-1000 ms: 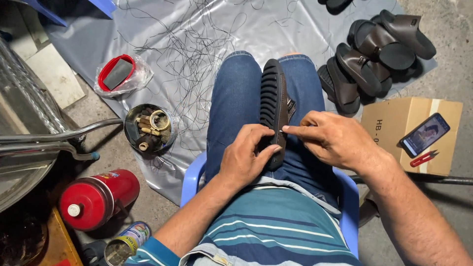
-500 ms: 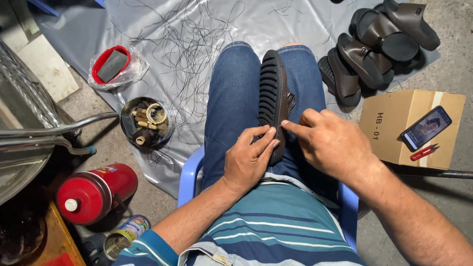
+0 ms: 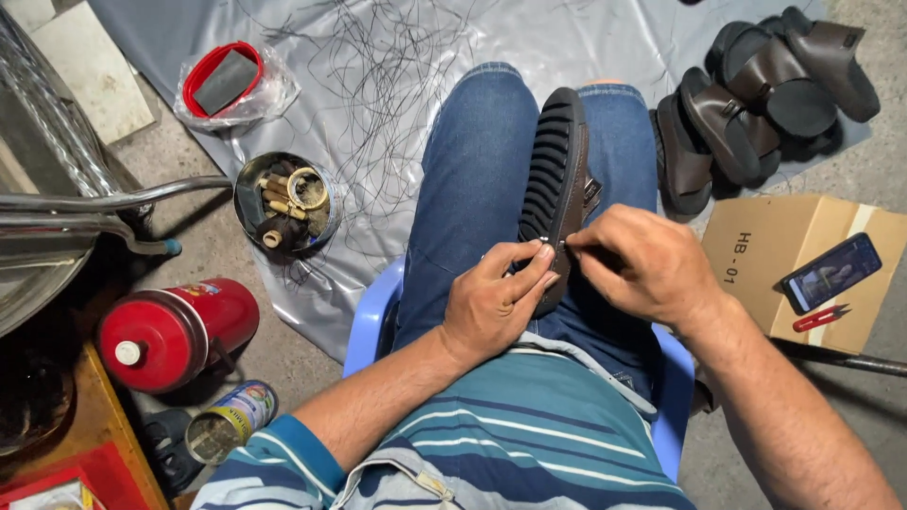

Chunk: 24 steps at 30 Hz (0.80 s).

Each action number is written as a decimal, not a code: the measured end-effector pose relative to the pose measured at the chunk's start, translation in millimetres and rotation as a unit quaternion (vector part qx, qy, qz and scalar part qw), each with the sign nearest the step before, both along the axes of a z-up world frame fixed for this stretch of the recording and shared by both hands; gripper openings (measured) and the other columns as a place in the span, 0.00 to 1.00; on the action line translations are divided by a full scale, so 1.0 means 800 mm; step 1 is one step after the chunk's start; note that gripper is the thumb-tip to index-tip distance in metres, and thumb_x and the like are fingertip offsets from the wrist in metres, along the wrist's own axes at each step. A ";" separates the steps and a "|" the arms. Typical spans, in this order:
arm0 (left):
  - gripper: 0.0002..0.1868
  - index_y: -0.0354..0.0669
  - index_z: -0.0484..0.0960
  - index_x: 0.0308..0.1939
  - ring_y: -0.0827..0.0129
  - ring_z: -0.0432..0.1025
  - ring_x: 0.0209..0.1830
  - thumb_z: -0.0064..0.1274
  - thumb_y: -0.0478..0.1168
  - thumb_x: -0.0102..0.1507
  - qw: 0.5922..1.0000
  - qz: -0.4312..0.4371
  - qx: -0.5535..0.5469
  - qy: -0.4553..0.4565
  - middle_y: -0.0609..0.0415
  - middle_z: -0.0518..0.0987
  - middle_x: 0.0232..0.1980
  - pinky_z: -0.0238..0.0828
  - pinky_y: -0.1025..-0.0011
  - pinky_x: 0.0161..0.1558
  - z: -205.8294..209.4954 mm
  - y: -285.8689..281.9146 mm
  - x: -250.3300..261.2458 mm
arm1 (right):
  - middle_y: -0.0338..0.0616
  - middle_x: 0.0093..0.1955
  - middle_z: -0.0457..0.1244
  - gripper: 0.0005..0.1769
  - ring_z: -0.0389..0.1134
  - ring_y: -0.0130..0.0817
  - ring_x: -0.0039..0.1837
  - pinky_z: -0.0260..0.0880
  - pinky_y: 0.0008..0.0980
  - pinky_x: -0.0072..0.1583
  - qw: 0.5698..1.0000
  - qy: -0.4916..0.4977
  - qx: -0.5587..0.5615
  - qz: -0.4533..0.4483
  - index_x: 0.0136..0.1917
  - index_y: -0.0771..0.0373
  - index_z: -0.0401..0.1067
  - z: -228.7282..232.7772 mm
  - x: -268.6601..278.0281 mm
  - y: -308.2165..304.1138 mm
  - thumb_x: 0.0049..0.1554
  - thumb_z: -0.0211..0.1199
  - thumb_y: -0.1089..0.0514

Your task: Hand-stitching the sole of a brown sandal using a needle and thread to secure the upper part.

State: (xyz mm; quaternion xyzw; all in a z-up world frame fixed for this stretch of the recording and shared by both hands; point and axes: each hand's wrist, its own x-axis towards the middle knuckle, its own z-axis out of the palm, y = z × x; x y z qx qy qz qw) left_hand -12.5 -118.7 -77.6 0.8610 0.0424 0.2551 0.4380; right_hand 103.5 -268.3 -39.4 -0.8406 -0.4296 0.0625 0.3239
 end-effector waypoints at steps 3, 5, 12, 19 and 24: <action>0.14 0.56 0.79 0.45 0.69 0.76 0.38 0.57 0.42 0.55 1.000 -0.012 0.019 0.001 0.64 0.77 0.41 0.74 0.76 0.35 -0.004 0.003 0.002 | 0.33 0.34 0.62 0.07 0.66 0.33 0.40 0.68 0.30 0.41 0.998 -0.045 -0.036 0.008 0.40 0.52 0.71 0.002 0.001 0.006 0.45 0.64 0.56; 0.13 0.56 0.79 0.45 0.70 0.76 0.38 0.56 0.42 0.56 0.999 -0.026 0.025 0.015 0.64 0.76 0.41 0.74 0.75 0.35 0.011 0.011 0.001 | 0.34 0.34 0.62 0.07 0.66 0.33 0.40 0.68 0.30 0.42 0.998 -0.042 -0.044 0.003 0.41 0.53 0.71 0.008 -0.003 0.005 0.46 0.63 0.57; 0.07 0.56 0.81 0.36 0.59 0.74 0.33 0.49 0.46 0.57 0.924 -0.113 0.092 0.354 0.58 0.76 0.34 0.71 0.65 0.33 0.074 0.104 0.002 | 0.33 0.42 0.65 0.06 0.67 0.31 0.45 0.67 0.27 0.46 0.994 -0.058 -0.092 -0.024 0.45 0.52 0.73 0.039 -0.018 -0.002 0.52 0.60 0.56; 0.07 0.41 0.79 0.36 0.66 0.75 0.38 0.51 0.39 0.57 0.779 -0.225 -0.521 0.267 0.47 0.76 0.50 0.74 0.80 0.26 0.079 0.066 0.014 | 0.35 0.44 0.65 0.05 0.67 0.34 0.45 0.67 0.29 0.46 0.992 -0.079 -0.099 -0.011 0.44 0.52 0.72 0.033 -0.021 -0.004 0.53 0.58 0.56; 0.14 0.60 0.68 0.50 0.63 0.75 0.31 0.47 0.43 0.59 0.949 -0.139 0.019 0.282 0.61 0.75 0.34 0.73 0.63 0.28 0.049 0.059 0.039 | 0.33 0.44 0.63 0.07 0.65 0.32 0.45 0.67 0.29 0.46 0.992 -0.047 -0.111 -0.028 0.46 0.49 0.72 0.026 -0.022 -0.008 0.52 0.58 0.54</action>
